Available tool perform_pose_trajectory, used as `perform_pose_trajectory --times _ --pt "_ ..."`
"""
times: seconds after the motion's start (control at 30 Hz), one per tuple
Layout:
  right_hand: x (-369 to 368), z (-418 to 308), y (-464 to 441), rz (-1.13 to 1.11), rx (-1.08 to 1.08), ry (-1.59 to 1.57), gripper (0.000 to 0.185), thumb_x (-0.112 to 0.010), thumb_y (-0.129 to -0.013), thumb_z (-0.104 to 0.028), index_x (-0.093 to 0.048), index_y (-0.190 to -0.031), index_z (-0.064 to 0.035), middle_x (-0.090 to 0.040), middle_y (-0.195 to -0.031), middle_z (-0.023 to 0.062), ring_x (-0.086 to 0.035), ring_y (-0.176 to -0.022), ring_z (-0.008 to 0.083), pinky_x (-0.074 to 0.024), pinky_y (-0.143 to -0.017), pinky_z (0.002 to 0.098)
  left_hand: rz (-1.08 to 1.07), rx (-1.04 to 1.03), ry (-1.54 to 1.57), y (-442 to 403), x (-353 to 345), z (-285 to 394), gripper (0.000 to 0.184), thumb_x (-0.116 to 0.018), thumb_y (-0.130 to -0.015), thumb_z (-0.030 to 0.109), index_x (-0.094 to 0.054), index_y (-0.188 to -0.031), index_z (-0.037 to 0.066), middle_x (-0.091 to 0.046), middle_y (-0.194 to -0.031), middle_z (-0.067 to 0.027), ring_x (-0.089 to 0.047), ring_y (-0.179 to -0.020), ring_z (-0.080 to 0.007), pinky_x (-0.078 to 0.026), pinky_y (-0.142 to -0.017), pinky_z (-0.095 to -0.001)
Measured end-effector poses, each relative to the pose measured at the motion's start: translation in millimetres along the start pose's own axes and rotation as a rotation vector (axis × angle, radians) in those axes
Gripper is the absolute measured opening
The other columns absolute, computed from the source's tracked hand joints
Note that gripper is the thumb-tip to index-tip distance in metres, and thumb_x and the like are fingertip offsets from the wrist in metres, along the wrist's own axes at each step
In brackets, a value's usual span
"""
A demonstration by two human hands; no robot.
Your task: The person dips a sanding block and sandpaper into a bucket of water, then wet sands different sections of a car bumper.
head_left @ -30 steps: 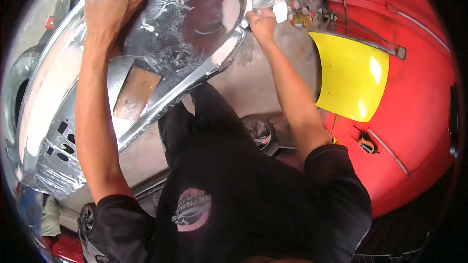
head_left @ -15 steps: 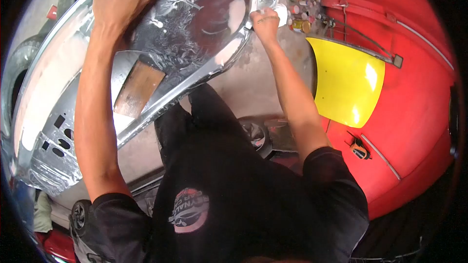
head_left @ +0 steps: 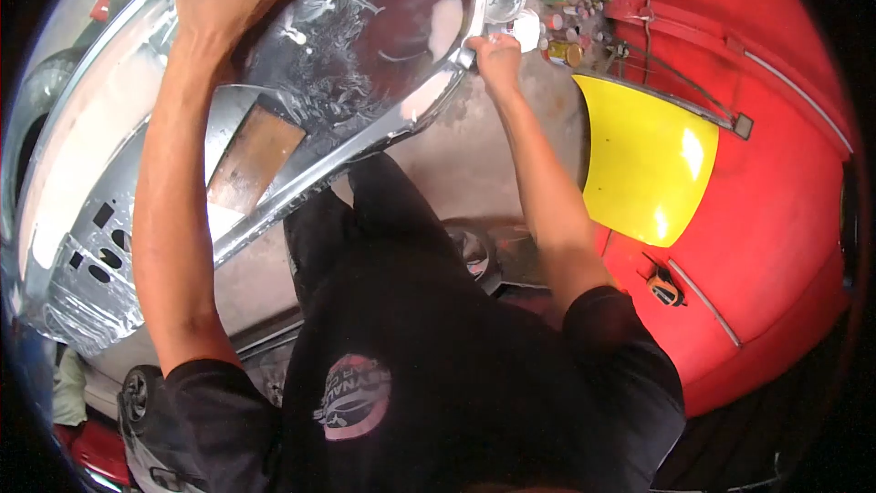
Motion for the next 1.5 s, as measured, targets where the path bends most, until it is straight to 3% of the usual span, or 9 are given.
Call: perform_pose_trajectory --times 0.07,0.2,0.43,0.53,0.8,0.97,1.17,1.3,1.5 --pt "7 -46 -9 0.116 0.31 0.299 0.029 -0.075 -0.073 -0.021 -0.067 -0.072 0.0068 -0.069 -0.07 0.0243 -0.067 -0.065 0.0367 -0.0518 -0.068 0.0485 -0.017 0.016 0.03 -1 2 -1 0.034 -0.063 -0.096 0.03 -0.071 -0.091 -0.002 -0.068 -0.098 -0.0276 -0.069 -0.083 -0.0447 -0.057 -0.076 -0.0513" --pt "-3 9 -8 -0.004 -0.023 0.037 0.029 -0.076 -0.073 -0.021 -0.066 -0.071 0.0058 -0.066 -0.066 0.0235 -0.063 -0.063 0.0362 -0.0513 -0.067 0.0476 -0.046 0.029 0.043 -5 5 4 0.034 -0.063 -0.096 0.03 -0.071 -0.088 -0.003 -0.068 -0.095 -0.0277 -0.068 -0.083 -0.0447 -0.056 -0.075 -0.0519" --pt "10 -29 -6 0.096 0.209 0.172 0.023 -0.077 -0.073 -0.015 -0.07 -0.075 0.0069 -0.069 -0.068 0.0189 -0.064 -0.061 0.0286 -0.0511 -0.065 0.0428 -0.032 0.025 0.017 -2 -1 3 0.033 -0.062 -0.096 0.029 -0.071 -0.088 -0.002 -0.067 -0.096 -0.0282 -0.068 -0.085 -0.0451 -0.055 -0.078 -0.0528" --pt "1 -16 10 -0.076 -0.079 -0.096 0.022 -0.077 -0.073 -0.014 -0.069 -0.076 0.0065 -0.069 -0.07 0.0203 -0.064 -0.062 0.0312 -0.0517 -0.066 0.0433 -0.056 0.043 0.064 -4 2 2 0.033 -0.062 -0.096 0.03 -0.071 -0.089 -0.002 -0.067 -0.097 -0.0282 -0.068 -0.086 -0.0452 -0.056 -0.079 -0.0523" --pt "7 -24 -9 -0.027 0.258 0.102 0.028 -0.073 -0.075 -0.02 -0.068 -0.08 0.0071 -0.067 -0.072 0.0249 -0.066 -0.069 0.039 -0.0517 -0.07 0.047 -0.071 0.042 0.035 -5 3 5 0.032 -0.063 -0.096 0.029 -0.07 -0.088 -0.001 -0.067 -0.096 -0.0281 -0.068 -0.085 -0.0444 -0.055 -0.079 -0.0518" --pt "6 -59 -23 0.0 0.344 0.239 0.024 -0.074 -0.076 -0.016 -0.064 -0.076 0.0063 -0.065 -0.067 0.0227 -0.064 -0.064 0.029 -0.0503 -0.066 0.0447 -0.026 -0.008 0.007 -1 0 2 0.032 -0.063 -0.096 0.029 -0.071 -0.089 -0.002 -0.067 -0.094 -0.028 -0.068 -0.083 -0.0447 -0.055 -0.078 -0.0511" --pt "7 -18 8 -0.104 0.042 -0.028 0.024 -0.073 -0.076 -0.015 -0.065 -0.076 0.0073 -0.067 -0.066 0.0176 -0.062 -0.062 0.0209 -0.0503 -0.063 0.0411 -0.025 -0.016 0.037 -2 16 22 0.031 -0.063 -0.097 0.026 -0.073 -0.094 -0.003 -0.068 -0.096 -0.0292 -0.068 -0.084 -0.0446 -0.055 -0.077 -0.05" --pt "10 -45 -14 -0.104 0.153 0.08 0.013 -0.075 -0.078 -0.01 -0.071 -0.078 0.0035 -0.07 -0.071 0.0077 -0.062 -0.066 0.0137 -0.0493 -0.062 0.0339 0.032 0.028 0.083 1 14 23 0.03 -0.063 -0.097 0.025 -0.073 -0.094 -0.003 -0.068 -0.096 -0.0288 -0.068 -0.085 -0.0449 -0.055 -0.077 -0.0503" --pt "-1 -1 -4 -0.113 0.042 -0.097 0.021 -0.075 -0.076 -0.015 -0.073 -0.081 0.0052 -0.071 -0.071 0.0103 -0.065 -0.066 0.0178 -0.0515 -0.064 0.0351 0.013 0.028 0.106 4 18 35 0.032 -0.063 -0.098 0.027 -0.074 -0.096 -0.004 -0.068 -0.094 -0.0288 -0.068 -0.084 -0.0453 -0.054 -0.077 -0.051"
Point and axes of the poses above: each hand's wrist, its own y-axis away from the middle knuckle, its own x-axis out of the back of the hand, z = x × y, the point moved 6 cm from there along -y, towards the middle knuckle
